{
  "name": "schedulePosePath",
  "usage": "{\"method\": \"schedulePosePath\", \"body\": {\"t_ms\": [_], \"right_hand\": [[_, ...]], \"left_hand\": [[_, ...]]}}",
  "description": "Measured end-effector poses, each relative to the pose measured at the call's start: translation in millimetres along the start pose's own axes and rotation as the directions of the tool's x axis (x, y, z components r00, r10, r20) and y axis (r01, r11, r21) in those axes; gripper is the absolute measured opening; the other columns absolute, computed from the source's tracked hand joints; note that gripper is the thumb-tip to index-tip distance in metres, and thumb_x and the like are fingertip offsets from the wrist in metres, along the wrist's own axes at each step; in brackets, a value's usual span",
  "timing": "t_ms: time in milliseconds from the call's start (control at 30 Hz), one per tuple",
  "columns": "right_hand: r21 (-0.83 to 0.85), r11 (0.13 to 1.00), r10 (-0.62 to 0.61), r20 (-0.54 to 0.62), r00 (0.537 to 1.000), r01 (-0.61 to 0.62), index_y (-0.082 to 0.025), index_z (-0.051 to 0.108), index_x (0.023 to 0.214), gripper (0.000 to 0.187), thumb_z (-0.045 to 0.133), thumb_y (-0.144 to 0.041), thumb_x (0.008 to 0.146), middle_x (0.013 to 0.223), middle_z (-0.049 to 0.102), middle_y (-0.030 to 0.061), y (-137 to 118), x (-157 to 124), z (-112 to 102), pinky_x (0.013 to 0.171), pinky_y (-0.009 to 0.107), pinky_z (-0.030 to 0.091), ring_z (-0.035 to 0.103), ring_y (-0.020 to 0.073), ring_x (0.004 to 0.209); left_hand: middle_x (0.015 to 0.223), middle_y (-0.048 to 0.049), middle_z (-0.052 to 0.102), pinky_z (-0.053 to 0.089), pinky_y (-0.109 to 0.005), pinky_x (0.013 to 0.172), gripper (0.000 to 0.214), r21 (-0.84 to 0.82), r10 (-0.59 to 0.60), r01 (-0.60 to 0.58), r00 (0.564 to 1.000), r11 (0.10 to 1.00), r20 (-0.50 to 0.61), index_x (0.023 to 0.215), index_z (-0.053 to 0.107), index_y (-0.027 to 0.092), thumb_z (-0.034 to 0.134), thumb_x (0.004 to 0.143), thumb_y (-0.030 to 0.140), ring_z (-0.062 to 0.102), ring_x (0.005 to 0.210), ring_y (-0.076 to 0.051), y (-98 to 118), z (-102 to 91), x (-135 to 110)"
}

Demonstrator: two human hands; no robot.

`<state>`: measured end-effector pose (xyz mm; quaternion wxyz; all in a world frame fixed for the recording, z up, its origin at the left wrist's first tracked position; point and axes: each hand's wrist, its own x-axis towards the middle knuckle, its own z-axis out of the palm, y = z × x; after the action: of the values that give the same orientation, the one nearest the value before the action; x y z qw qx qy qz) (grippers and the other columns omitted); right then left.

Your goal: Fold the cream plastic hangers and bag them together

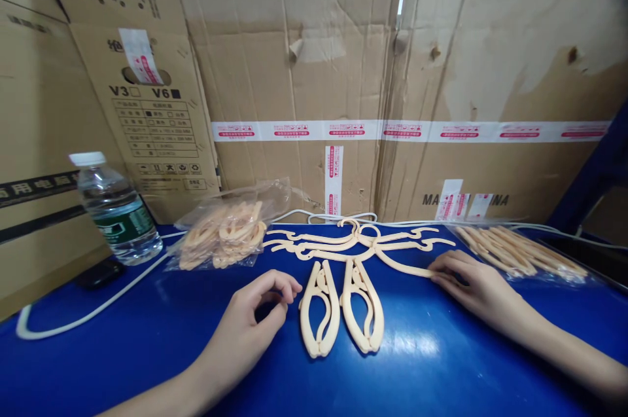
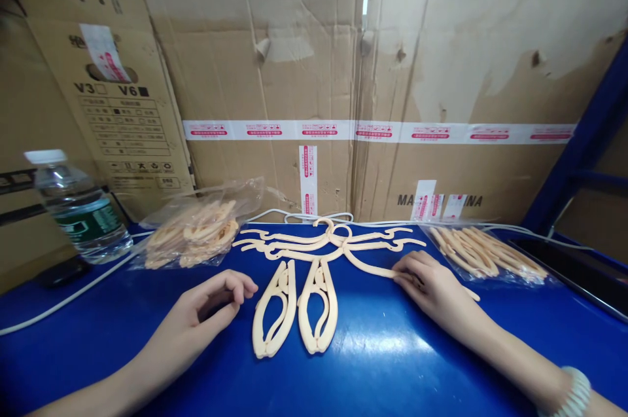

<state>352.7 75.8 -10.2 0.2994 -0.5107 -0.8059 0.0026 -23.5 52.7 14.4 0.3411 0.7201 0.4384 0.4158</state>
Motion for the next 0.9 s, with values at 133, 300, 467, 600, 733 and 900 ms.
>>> {"method": "schedulePosePath", "body": {"t_ms": [133,300,467,600,733,900], "right_hand": [[0.022,1.000,0.014,-0.064,0.998,-0.013,-0.020,0.060,0.088,0.025,0.048,-0.042,0.093,0.088,0.068,0.0084,-4.3,-0.5,-5.6,0.070,0.035,0.054,0.064,0.0219,0.079],[0.018,0.997,0.077,-0.234,0.969,-0.075,-0.022,0.058,0.088,0.028,0.052,-0.050,0.089,0.077,0.067,0.0060,-15.6,-2.3,-24.3,0.056,0.032,0.051,0.064,0.0219,0.067],[0.024,0.999,0.054,-0.290,0.955,-0.049,-0.025,0.060,0.100,0.026,0.050,-0.047,0.090,0.086,0.070,0.0076,-33.6,-6.5,-37.9,0.054,0.032,0.052,0.068,0.0248,0.074],[0.012,0.998,-0.055,-0.249,0.967,0.060,-0.026,0.063,0.103,0.020,0.053,-0.038,0.090,0.093,0.071,0.0058,-43.7,-10.3,-33.7,0.063,0.032,0.056,0.069,0.0249,0.082],[-0.006,0.987,-0.162,-0.184,0.969,0.163,-0.026,0.063,0.103,0.015,0.055,-0.028,0.091,0.095,0.070,0.0044,-51.6,-12.9,-27.3,0.070,0.030,0.056,0.069,0.0213,0.085],[0.000,0.978,-0.205,-0.138,0.969,0.207,-0.024,0.064,0.103,0.016,0.053,-0.025,0.091,0.093,0.069,0.0059,-62.1,-13.9,-26.6,0.068,0.027,0.056,0.069,0.0200,0.083]], "left_hand": [[0.092,-0.0051,0.067,0.048,-0.036,0.083,0.008,-0.028,-0.022,0.022,1.000,0.999,-0.004,0.070,0.052,0.021,0.053,0.078,0.023,0.063,0.093,-0.023,0.7,0.2,0.7],[0.100,-0.0076,0.067,0.048,-0.039,0.086,0.012,-0.130,-0.126,0.125,0.992,0.984,0.002,0.087,0.060,0.020,0.058,0.076,0.026,0.063,0.097,-0.025,-3.8,-0.2,2.3],[0.124,-0.0118,0.059,0.047,-0.044,0.095,0.048,-0.302,-0.212,0.198,0.977,0.933,-0.015,0.116,0.052,0.022,0.066,0.071,0.030,0.063,0.103,-0.026,-9.0,2.9,3.6],[0.126,-0.0134,0.053,0.049,-0.044,0.091,0.061,-0.378,-0.248,0.205,0.966,0.903,-0.068,0.120,0.041,0.022,0.070,0.068,0.033,0.064,0.099,-0.027,-7.9,7.6,1.7],[0.124,-0.0102,0.051,0.052,-0.038,0.084,0.056,-0.319,-0.186,0.170,0.982,0.932,-0.019,0.123,0.038,0.026,0.066,0.076,0.034,0.063,0.091,-0.021,-1.3,11.7,-7.3],[0.116,-0.0069,0.054,0.050,-0.031,0.072,0.063,-0.063,-0.078,0.082,0.994,0.995,0.072,0.139,0.031,0.031,0.060,0.083,0.032,0.053,0.075,-0.015,0.2,14.9,-16.8]]}}
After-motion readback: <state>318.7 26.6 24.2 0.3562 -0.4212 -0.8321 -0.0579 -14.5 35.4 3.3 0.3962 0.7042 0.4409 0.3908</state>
